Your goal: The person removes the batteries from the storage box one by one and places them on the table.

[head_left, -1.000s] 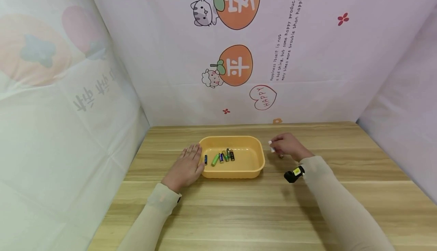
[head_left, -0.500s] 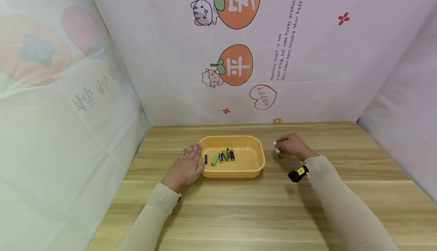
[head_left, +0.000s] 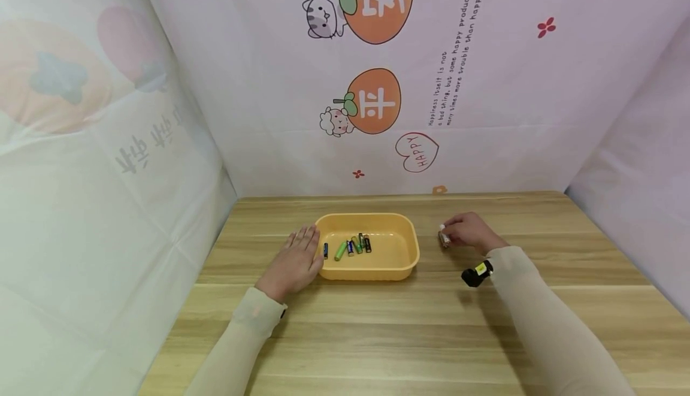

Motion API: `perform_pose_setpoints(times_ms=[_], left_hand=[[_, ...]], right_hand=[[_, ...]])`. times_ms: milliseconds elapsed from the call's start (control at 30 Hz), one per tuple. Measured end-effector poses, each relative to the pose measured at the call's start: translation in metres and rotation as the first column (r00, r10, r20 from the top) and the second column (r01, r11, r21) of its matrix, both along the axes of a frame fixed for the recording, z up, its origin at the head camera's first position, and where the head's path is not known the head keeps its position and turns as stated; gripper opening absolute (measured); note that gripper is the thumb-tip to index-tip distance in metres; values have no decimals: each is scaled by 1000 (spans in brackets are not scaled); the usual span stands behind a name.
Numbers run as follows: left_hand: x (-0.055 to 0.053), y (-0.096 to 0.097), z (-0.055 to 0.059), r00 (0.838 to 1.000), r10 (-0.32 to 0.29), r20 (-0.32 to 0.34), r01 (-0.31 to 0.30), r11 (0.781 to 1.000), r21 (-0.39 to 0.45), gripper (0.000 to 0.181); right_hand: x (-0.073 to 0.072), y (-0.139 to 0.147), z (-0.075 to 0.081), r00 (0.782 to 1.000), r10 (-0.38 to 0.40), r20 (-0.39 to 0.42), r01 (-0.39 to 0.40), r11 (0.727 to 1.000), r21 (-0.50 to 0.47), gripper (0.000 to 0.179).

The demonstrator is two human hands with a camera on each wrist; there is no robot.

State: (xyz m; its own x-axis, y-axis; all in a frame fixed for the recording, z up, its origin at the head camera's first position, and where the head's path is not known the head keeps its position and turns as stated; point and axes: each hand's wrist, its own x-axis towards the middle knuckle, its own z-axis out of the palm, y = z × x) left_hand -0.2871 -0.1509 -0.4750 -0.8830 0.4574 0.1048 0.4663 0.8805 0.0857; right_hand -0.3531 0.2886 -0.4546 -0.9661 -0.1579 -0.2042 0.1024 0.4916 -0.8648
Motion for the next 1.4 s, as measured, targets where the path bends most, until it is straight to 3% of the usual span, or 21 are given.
perform_pose_setpoints(times_ms=[1033,1400], left_hand=[[1,0,0,1000,9,1,-9,1000,-6,64],[1,1,1,1000,3,-10,-3,1000,13,62]], right_hand=[[-12,19,-22,999,-39,9,38,998,54,37],[-15,19,-22,1000,-25,-10,26,987,161,33]])
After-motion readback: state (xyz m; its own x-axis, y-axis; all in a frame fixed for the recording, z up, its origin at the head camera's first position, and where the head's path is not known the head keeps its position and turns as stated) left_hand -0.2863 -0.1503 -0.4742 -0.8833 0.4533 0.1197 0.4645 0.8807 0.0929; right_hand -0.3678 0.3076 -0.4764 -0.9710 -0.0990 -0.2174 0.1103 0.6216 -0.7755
